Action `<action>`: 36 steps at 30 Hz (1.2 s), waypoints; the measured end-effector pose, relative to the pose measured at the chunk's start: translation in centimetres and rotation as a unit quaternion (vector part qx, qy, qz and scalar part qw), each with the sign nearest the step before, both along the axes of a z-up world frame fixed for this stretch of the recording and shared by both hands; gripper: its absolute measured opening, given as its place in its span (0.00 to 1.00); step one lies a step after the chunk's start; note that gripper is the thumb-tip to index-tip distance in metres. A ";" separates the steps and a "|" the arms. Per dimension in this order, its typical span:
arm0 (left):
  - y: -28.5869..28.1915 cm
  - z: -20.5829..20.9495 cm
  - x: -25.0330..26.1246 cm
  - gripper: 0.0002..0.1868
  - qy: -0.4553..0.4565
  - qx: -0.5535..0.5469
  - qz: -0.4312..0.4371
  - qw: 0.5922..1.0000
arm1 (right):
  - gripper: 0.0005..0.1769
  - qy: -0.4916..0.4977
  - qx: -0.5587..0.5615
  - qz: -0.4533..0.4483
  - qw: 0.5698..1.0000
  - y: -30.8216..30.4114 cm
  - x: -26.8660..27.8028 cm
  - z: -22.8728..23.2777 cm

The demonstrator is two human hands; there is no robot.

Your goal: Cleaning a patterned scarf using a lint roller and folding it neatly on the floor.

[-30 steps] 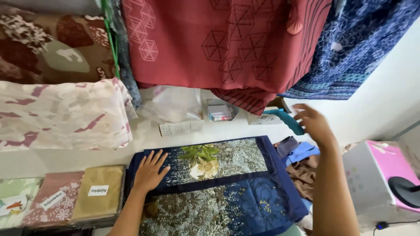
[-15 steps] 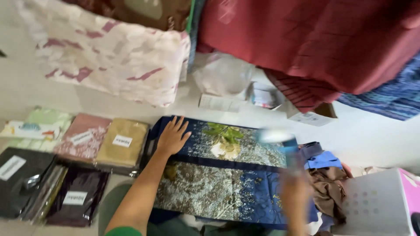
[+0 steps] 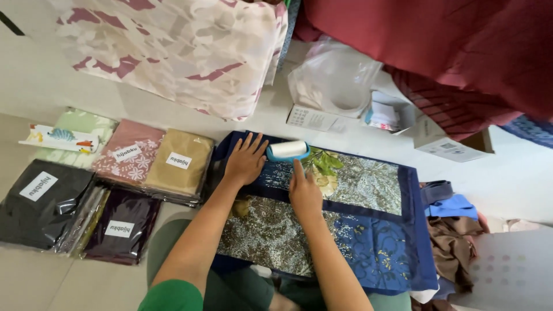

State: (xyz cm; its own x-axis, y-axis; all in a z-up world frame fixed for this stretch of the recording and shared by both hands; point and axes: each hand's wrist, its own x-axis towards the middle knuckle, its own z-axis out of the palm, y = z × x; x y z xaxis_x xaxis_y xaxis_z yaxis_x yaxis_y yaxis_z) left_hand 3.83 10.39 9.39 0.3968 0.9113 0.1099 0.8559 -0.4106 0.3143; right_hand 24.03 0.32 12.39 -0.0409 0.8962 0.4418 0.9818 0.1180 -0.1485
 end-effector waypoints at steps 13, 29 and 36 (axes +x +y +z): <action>-0.1 0.8 0.2 0.33 -0.006 -0.016 -0.007 1.000 | 0.23 -0.038 -0.073 -0.115 0.990 -8.6 5.2 3.0; 0.8 -1.0 0.5 0.36 0.021 0.045 -0.001 0.999 | 0.30 -0.001 -0.103 -0.161 0.982 -14.7 6.0 6.8; 0.5 -0.8 0.5 0.33 0.027 0.019 0.002 0.999 | 0.22 -0.107 0.004 -0.167 0.980 -7.4 12.2 3.3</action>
